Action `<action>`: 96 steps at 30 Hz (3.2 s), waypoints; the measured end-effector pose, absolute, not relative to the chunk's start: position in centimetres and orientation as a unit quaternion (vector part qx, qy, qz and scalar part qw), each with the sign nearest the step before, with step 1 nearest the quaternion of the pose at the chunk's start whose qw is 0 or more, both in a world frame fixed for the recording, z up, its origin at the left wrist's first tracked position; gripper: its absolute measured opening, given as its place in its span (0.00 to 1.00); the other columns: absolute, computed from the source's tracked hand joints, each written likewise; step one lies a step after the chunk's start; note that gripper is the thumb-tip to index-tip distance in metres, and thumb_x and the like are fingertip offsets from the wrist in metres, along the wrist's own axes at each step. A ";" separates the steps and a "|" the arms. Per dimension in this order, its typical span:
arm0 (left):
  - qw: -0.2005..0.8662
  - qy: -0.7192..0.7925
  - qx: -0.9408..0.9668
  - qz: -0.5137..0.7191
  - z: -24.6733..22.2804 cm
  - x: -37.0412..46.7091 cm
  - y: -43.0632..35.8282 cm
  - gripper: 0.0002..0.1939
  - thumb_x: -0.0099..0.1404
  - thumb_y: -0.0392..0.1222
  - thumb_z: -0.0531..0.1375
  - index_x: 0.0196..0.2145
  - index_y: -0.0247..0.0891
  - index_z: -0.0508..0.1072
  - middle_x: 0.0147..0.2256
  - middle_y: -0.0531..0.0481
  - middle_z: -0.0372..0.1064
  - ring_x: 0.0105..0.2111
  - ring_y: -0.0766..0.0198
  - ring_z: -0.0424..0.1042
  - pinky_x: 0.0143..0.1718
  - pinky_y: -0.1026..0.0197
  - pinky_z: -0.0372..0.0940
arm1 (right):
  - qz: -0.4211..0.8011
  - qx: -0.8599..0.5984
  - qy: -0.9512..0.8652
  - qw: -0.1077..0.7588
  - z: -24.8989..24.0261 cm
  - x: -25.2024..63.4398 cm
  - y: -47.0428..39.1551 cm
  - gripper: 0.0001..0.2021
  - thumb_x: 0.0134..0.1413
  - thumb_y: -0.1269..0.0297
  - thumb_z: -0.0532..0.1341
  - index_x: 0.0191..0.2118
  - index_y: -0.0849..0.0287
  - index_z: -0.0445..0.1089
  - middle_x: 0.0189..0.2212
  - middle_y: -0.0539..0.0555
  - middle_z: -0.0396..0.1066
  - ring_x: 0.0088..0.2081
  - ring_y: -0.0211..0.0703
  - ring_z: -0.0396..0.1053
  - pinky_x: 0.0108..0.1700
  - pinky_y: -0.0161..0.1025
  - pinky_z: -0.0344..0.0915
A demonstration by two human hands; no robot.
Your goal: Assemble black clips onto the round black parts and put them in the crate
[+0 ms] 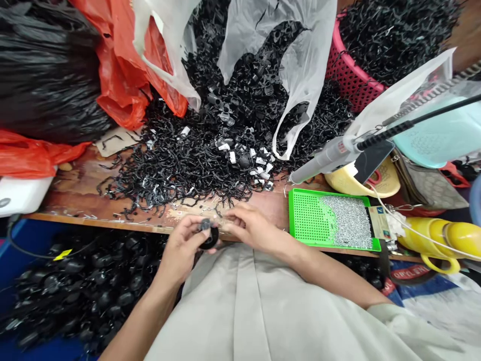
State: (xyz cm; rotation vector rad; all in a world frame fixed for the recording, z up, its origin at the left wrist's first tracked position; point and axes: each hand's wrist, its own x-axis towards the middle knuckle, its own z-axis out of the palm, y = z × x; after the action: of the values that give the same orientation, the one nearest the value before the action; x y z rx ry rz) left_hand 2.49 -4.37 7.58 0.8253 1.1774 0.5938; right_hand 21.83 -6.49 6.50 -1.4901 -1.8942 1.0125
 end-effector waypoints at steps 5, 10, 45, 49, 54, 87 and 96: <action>0.650 0.569 0.397 0.309 7.2 1.2 -4.1 0.19 0.54 0.45 0.66 0.42 0.40 0.66 0.38 0.50 0.75 0.23 0.64 0.74 0.17 0.65 0.67 | 0.243 -0.627 -0.734 0.097 5.3 19.0 -3.9 0.10 0.64 0.63 0.54 0.45 0.61 0.67 0.42 0.61 0.68 0.39 0.48 0.69 0.38 0.42 0.67; 0.639 0.559 0.416 0.324 6.5 2.2 -4.0 0.19 0.54 0.45 0.66 0.43 0.41 0.67 0.38 0.52 0.71 0.24 0.66 0.72 0.18 0.65 0.69 | 0.273 -0.618 -0.712 0.190 6.9 19.6 -4.1 0.05 0.63 0.68 0.52 0.38 0.58 0.64 0.36 0.55 0.67 0.38 0.44 0.67 0.40 0.39 0.64; 0.683 0.496 0.464 0.269 6.2 4.6 -4.3 0.17 0.55 0.44 0.66 0.39 0.41 0.65 0.39 0.49 0.71 0.25 0.66 0.71 0.19 0.64 0.69 | 0.260 -0.663 -0.682 0.164 4.9 24.5 -5.6 0.08 0.59 0.66 0.59 0.44 0.60 0.69 0.39 0.58 0.69 0.41 0.46 0.68 0.44 0.43 0.66; 0.725 0.454 0.446 0.264 6.3 4.4 -4.9 0.17 0.56 0.43 0.66 0.43 0.41 0.67 0.48 0.45 0.69 0.40 0.59 0.72 0.30 0.58 0.75 | 0.228 -0.653 -0.720 0.064 4.1 23.9 -6.7 0.08 0.64 0.63 0.54 0.41 0.61 0.67 0.38 0.61 0.70 0.39 0.49 0.69 0.40 0.44 0.66; 0.772 0.440 0.394 0.233 6.5 4.3 -5.1 0.17 0.59 0.45 0.64 0.44 0.40 0.67 0.51 0.43 0.69 0.37 0.59 0.75 0.30 0.55 0.76 | 0.184 -0.694 -0.671 0.186 4.9 25.7 -7.2 0.10 0.66 0.61 0.50 0.38 0.60 0.66 0.36 0.60 0.69 0.38 0.48 0.69 0.40 0.44 0.66; 0.710 0.427 0.512 0.225 8.3 7.0 -5.1 0.12 0.59 0.42 0.61 0.38 0.40 0.62 0.29 0.56 0.62 0.19 0.70 0.66 0.13 0.69 0.62 | 0.297 -0.616 -0.594 0.423 7.7 22.9 -8.7 0.14 0.60 0.63 0.59 0.25 0.57 0.57 0.23 0.45 0.55 0.27 0.35 0.55 0.31 0.34 0.52; 0.696 0.421 0.522 0.258 8.4 5.7 -5.8 0.07 0.64 0.46 0.56 0.36 0.41 0.68 0.29 0.52 0.63 0.27 0.65 0.64 0.17 0.67 0.65 | 0.303 -0.616 -0.617 0.385 8.8 22.4 -9.2 0.15 0.61 0.62 0.57 0.25 0.56 0.54 0.23 0.45 0.54 0.27 0.35 0.54 0.30 0.34 0.51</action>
State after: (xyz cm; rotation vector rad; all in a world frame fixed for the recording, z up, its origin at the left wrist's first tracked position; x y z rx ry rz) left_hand 5.71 -5.77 8.36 1.1649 0.9385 0.5767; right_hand 22.35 -9.19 8.81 -1.5687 -1.5728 0.7715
